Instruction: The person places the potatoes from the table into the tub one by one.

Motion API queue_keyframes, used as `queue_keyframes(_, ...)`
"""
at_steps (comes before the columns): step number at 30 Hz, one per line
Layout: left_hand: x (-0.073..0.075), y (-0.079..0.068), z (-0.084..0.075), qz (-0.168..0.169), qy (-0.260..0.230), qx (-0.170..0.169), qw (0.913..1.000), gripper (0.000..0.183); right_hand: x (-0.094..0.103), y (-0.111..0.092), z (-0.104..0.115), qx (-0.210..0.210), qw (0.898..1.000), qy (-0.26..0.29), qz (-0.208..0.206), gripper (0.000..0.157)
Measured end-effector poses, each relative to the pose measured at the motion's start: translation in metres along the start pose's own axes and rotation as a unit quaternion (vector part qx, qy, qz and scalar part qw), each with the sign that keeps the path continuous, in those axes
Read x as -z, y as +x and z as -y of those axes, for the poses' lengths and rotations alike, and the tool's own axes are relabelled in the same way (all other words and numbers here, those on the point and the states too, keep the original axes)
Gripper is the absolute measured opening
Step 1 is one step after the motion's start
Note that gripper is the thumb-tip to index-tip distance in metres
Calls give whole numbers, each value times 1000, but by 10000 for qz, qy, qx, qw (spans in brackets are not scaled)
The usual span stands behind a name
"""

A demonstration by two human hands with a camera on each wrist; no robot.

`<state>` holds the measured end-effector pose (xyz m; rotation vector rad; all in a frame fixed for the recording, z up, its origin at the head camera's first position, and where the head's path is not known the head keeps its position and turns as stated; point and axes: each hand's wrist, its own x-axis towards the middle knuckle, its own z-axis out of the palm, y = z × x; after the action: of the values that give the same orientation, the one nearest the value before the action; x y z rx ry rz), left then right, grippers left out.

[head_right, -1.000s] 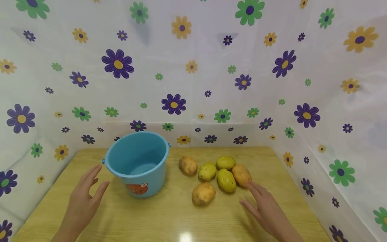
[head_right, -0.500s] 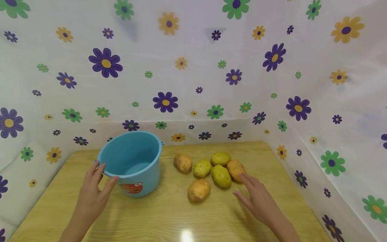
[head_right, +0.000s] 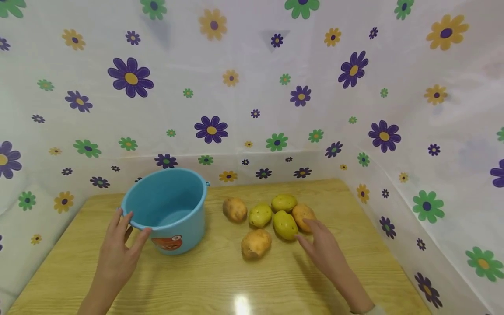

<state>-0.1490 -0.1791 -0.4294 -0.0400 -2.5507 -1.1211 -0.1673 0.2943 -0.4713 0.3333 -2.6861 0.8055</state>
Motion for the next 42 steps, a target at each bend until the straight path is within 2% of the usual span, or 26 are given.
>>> queue_keyframes(7,-3,-1,2,-22,-60,-5,10000,77,-16,4,4,-425,9988,251,-60,47)
queue_keyframes(20,-6,1,3,-86,-246,-149,9995,76,-40,10,11,-976,9951,-27,-135,50)
queue_keyframes(28,-5,1,3,-145,-218,-184,9995,75,-50,13,13,-1126,9934,-64,-196,46)
queue_keyframes(38,-2,1,5,-82,-142,-29,9999,77,-62,19,13,-1289,9915,-138,-97,66)
queue_keyframes(42,1,2,5,-80,-78,-30,9999,76,-64,22,15,-1339,9908,-178,-33,69)
